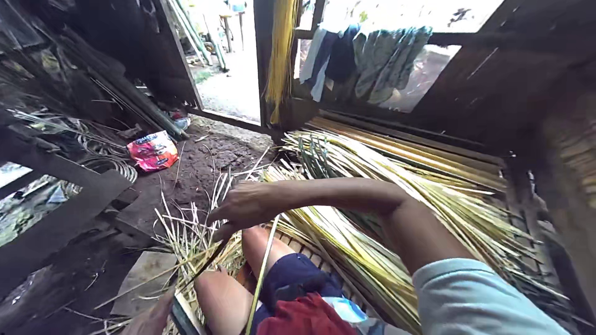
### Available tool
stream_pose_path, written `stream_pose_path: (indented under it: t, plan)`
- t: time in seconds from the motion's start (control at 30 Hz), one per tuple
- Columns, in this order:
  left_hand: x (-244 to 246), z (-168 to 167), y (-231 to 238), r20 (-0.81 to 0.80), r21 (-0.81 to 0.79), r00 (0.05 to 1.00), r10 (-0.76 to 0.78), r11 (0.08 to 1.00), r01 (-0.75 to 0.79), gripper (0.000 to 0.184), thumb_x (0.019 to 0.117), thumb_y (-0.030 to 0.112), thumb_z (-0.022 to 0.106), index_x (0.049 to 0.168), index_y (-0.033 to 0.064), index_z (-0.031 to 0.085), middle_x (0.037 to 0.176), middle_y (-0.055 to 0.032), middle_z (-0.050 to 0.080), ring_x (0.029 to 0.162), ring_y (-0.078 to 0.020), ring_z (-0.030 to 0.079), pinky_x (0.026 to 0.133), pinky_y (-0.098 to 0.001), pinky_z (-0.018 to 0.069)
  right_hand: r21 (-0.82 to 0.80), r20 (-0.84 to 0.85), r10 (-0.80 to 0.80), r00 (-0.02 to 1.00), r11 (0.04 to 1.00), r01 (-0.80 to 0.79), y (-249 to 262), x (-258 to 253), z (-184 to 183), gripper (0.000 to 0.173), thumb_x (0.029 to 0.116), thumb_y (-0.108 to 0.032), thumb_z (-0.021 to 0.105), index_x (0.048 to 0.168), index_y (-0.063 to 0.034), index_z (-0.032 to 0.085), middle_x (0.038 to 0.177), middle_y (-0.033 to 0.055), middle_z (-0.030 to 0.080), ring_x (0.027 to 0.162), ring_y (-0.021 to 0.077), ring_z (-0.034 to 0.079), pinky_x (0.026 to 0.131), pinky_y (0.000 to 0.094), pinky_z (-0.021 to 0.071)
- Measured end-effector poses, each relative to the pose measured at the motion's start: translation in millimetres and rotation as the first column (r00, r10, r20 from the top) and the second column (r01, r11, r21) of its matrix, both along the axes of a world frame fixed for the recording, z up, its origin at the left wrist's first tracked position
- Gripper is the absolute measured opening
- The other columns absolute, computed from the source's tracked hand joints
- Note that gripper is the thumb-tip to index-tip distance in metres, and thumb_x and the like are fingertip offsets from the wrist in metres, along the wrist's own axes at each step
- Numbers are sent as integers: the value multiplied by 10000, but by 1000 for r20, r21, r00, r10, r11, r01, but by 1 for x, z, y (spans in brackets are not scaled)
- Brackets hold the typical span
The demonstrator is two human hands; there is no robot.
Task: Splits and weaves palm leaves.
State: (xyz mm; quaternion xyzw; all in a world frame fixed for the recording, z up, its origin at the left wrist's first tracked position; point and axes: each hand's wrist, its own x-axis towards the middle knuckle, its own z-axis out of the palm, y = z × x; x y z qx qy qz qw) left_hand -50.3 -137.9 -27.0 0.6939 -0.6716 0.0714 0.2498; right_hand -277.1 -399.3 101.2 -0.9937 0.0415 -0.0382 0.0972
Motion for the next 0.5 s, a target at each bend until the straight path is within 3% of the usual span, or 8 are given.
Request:
stream_pose_path:
  t: [0.07,0.27,0.33,0.37,0.4,0.43,0.47,0.5]
  plan:
    - [2,-13,-8,-65,-34,998,6,999,-9,263,1058,206,571,1221,89,742,1025,-157,766,910,-304,754,808,-477,595,132,-102,-97,990,985,110,7,-39,-8,383,1016,-496,582,1148,-180,755,746,11,695,692,178,671,684,475,538]
    - [-4,-44,-39,-234,-61,972,-5,998,-9,287,1069,209,550,1214,46,737,967,-156,759,760,-222,742,685,-386,611,203,-136,-322,937,917,344,42,-157,-14,247,1003,-360,648,1173,-210,747,723,-47,671,608,84,626,578,348,535]
    - [-14,-47,-54,-231,-90,973,-8,996,-14,327,1037,301,611,1235,73,735,1108,-150,753,979,-251,739,872,-434,581,131,-62,-443,894,885,448,57,-186,-14,207,1013,-210,620,1179,-201,743,808,-24,721,630,130,673,566,384,569]
    - [-22,-45,-60,-230,-95,973,-13,995,-9,456,1006,398,637,1320,71,686,1282,-169,691,1208,-305,654,1064,-507,482,81,-19,-524,851,848,524,65,-197,-13,231,994,-126,623,1186,-185,737,853,9,731,630,182,678,549,425,561]
    - [-30,-42,-68,-231,-108,973,-24,994,-1,677,962,530,646,1439,53,579,1472,-202,556,1411,-367,480,1200,-598,291,31,33,-610,792,792,609,71,-207,-11,267,987,-69,620,1210,-166,731,901,47,740,638,237,686,544,468,555]
    - [-39,-39,-75,-233,-119,972,-18,993,-10,874,917,648,632,1542,68,440,1605,-202,390,1523,-382,297,1243,-637,135,-19,105,-685,721,724,690,76,-216,-11,299,997,-49,597,1244,-156,726,931,78,741,644,278,690,539,493,548]
    - [-49,-37,-81,-255,-127,967,-5,991,-28,973,895,696,625,1597,91,330,1668,-174,274,1565,-357,186,1257,-623,71,-64,174,-741,648,648,759,78,-225,-14,322,1016,-48,569,1288,-144,712,963,114,743,657,316,697,544,518,549]
    - [-59,-39,-83,-296,-119,955,6,992,-43,981,903,670,638,1614,97,281,1686,-156,232,1573,-332,160,1266,-595,81,-112,219,-784,580,570,814,79,-235,-18,329,1042,-68,542,1333,-138,679,984,146,734,666,343,697,548,531,547]
